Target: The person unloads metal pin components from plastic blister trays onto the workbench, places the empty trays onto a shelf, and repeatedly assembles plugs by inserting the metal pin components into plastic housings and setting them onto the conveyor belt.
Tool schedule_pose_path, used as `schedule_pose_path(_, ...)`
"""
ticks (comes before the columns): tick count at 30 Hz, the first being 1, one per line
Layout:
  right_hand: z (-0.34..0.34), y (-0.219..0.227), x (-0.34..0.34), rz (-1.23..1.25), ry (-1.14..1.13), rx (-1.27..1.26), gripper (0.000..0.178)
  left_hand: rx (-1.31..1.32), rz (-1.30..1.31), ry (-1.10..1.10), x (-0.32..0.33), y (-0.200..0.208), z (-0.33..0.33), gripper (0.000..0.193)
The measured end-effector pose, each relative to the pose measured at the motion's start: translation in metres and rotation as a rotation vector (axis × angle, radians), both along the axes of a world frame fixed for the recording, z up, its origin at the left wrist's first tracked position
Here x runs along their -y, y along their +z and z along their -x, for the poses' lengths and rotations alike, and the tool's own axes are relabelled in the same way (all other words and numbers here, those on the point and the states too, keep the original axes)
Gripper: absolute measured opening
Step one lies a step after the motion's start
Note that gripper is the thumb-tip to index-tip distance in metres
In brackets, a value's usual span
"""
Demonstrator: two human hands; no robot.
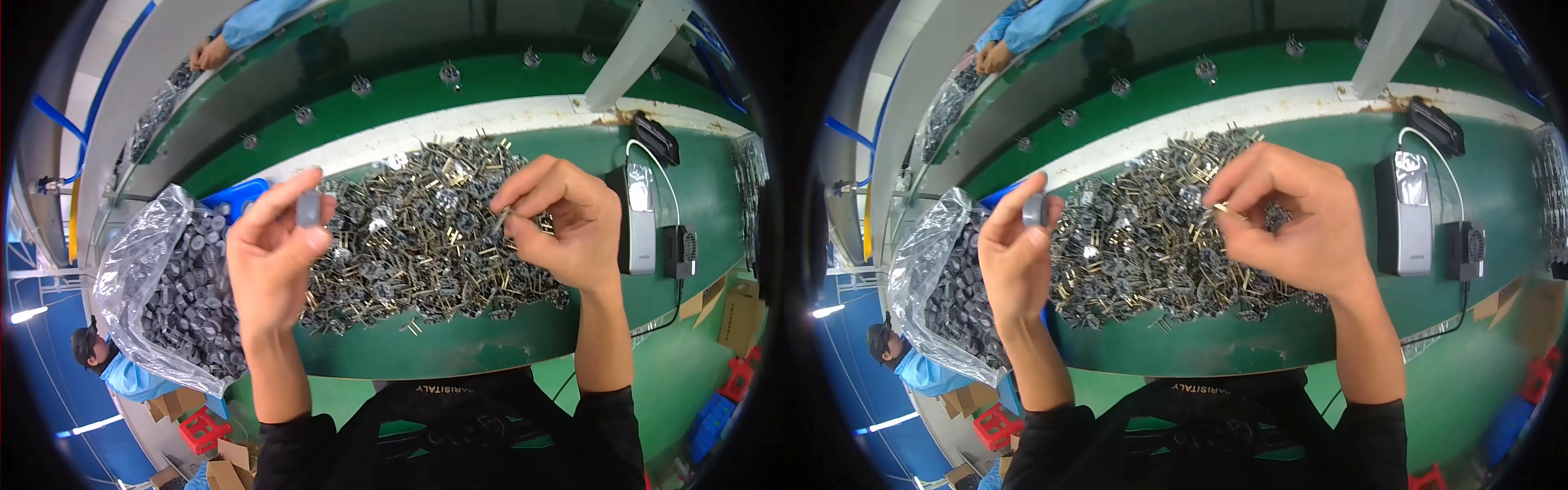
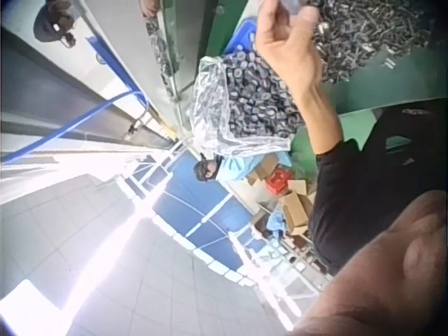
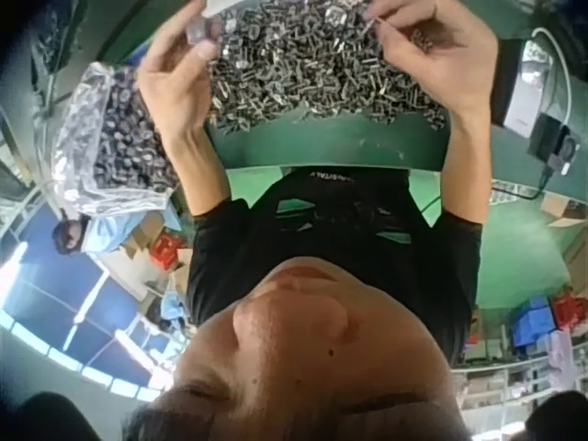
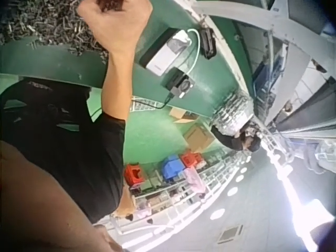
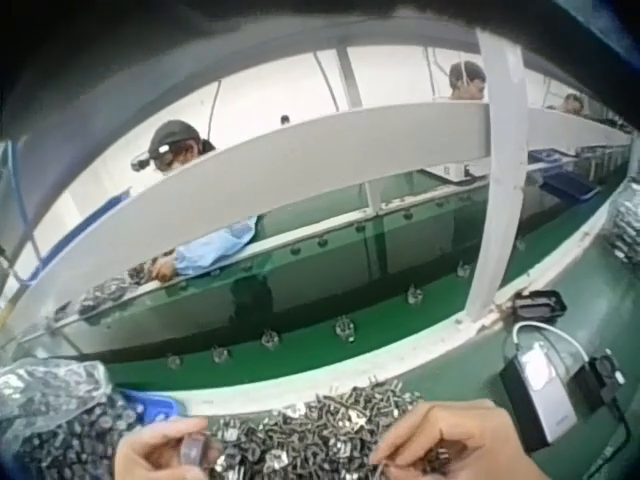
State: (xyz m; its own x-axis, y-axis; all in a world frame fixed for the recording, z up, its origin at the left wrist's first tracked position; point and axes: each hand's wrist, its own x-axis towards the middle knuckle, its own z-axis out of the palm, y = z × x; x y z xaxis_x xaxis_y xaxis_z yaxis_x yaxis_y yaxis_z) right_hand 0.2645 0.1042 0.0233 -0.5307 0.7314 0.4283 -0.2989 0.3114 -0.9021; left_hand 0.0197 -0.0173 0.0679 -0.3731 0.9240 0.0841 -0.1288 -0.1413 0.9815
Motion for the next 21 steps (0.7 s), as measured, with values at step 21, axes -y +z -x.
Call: schedule_pose_path(21, 0.030, 0.003, 0.038, -0.313, -0.124, 0.106, 0.021, -0.529, 0.023, 0.022, -0.001, -0.042, -0.071, 0.040)
